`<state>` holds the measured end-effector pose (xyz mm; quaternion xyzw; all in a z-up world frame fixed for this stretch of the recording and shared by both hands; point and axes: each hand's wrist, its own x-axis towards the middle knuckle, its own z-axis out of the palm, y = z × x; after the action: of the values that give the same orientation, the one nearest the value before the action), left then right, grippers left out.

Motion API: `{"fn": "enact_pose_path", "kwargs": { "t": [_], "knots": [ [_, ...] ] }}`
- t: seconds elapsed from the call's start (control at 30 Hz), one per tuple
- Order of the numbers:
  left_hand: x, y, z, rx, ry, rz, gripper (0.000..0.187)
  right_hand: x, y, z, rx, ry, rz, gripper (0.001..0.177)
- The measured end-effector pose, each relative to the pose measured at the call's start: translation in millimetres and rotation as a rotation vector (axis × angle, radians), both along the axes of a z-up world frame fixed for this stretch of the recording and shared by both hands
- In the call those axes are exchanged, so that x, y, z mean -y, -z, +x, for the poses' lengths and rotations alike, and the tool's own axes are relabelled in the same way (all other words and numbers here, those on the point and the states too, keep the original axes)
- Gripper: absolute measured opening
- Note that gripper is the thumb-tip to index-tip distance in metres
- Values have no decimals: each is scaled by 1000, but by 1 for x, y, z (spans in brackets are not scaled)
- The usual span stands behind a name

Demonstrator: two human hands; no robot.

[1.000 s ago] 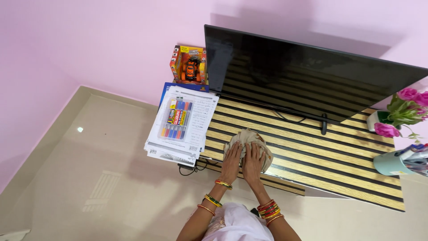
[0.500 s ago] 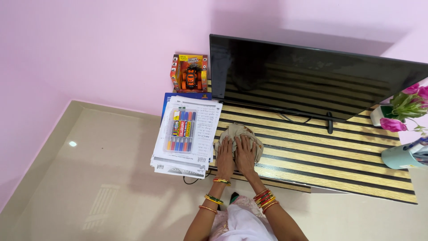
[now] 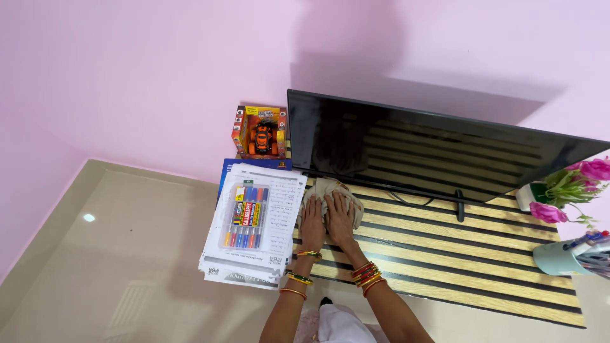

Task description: The person wipes the top of a washing machine with a cloth, then walks to a bedroom and wipes a tiled cabinet and a TV stand. The person uses a cloth to clean the surfaces of the washing machine, cabinet, and TV stand.

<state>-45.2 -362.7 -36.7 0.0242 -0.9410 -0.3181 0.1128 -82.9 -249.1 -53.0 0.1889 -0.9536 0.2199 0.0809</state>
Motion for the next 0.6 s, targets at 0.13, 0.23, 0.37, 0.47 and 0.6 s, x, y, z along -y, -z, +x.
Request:
{"fn": "enact_pose_path", "kwargs": {
  "t": [0.13,0.23,0.37,0.47,0.6],
  "knots": [
    [1,-6,-13,36,28,27,56,1,-5,-10,36,24,27,54],
    [4,-11,-16,74,62,34,58,2,-5,-10,54,61,28,53],
    [12,-11,-15,65,137,29,58,7,-5,-5,61,115,28,53],
    [15,-9,-20,64,172,42,57,12,-6,-3,59,176,45,54],
    [26,-9,-18,90,274,27,58,21,-4,7,64,282,28,53]
  ]
}}
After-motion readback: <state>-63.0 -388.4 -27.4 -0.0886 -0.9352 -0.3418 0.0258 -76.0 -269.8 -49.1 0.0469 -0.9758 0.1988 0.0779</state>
